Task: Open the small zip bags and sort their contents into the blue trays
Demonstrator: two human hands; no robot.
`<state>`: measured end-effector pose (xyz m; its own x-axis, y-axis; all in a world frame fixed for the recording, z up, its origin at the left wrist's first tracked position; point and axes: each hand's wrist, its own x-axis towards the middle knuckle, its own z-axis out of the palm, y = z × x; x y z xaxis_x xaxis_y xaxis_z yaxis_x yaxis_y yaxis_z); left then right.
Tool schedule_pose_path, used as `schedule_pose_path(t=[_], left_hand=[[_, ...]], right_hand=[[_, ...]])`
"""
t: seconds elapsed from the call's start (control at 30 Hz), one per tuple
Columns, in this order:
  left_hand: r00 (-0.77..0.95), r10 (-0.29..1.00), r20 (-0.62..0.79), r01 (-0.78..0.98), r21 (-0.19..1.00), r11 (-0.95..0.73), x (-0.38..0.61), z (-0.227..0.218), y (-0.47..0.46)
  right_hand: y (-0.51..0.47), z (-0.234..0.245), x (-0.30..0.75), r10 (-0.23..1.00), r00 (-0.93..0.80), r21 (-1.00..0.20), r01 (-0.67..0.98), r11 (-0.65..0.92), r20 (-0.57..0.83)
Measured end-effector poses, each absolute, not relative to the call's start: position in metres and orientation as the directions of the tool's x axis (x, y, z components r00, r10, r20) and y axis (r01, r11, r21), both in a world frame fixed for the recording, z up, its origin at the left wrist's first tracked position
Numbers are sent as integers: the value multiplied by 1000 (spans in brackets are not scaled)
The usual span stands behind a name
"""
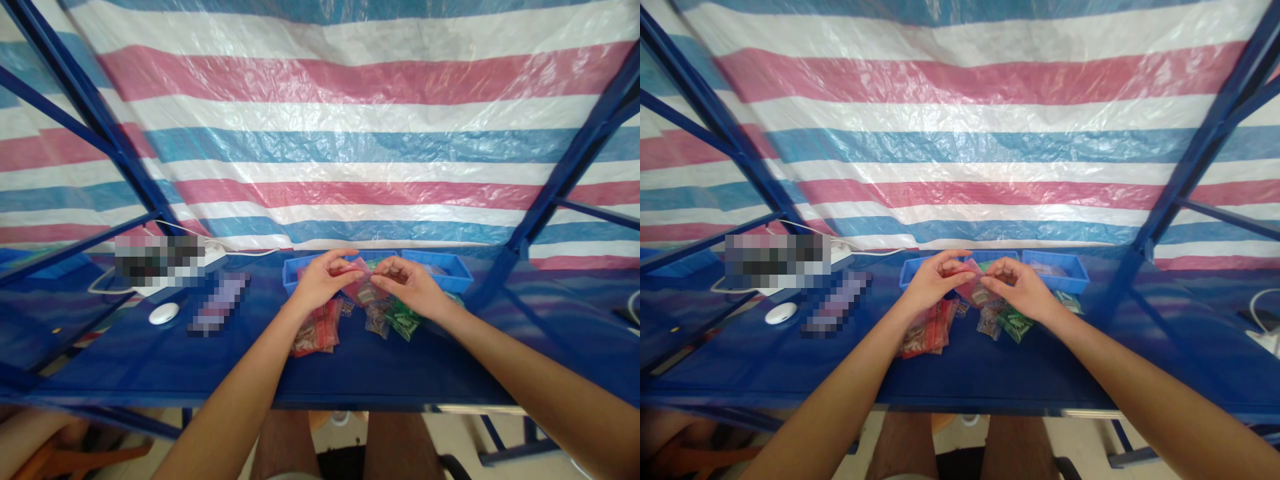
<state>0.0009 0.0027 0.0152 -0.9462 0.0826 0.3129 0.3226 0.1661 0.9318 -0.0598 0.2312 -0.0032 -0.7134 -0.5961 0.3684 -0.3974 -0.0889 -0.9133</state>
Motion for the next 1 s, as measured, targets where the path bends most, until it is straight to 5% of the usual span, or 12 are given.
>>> schedule_pose_path(t=[0.13,0.37,0.57,1.0], left_hand=[[-936,83,342,350,927,133,3,15,8],[-952,59,301,305,947,97,1,14,3],[-944,35,327,328,923,201,-1,15,0],[-953,33,300,302,942,147,-5,7,0]], right_hand=[[229,-5,-60,-620,-709,-926,-368,-80,335],[230,-8,-67,-466,-818,-941,-287,-177,337],[231,-11,-69,-547,-772,-944,-302,-133,324],[228,-11,-67,-500,-813,-954,-235,-188,299]])
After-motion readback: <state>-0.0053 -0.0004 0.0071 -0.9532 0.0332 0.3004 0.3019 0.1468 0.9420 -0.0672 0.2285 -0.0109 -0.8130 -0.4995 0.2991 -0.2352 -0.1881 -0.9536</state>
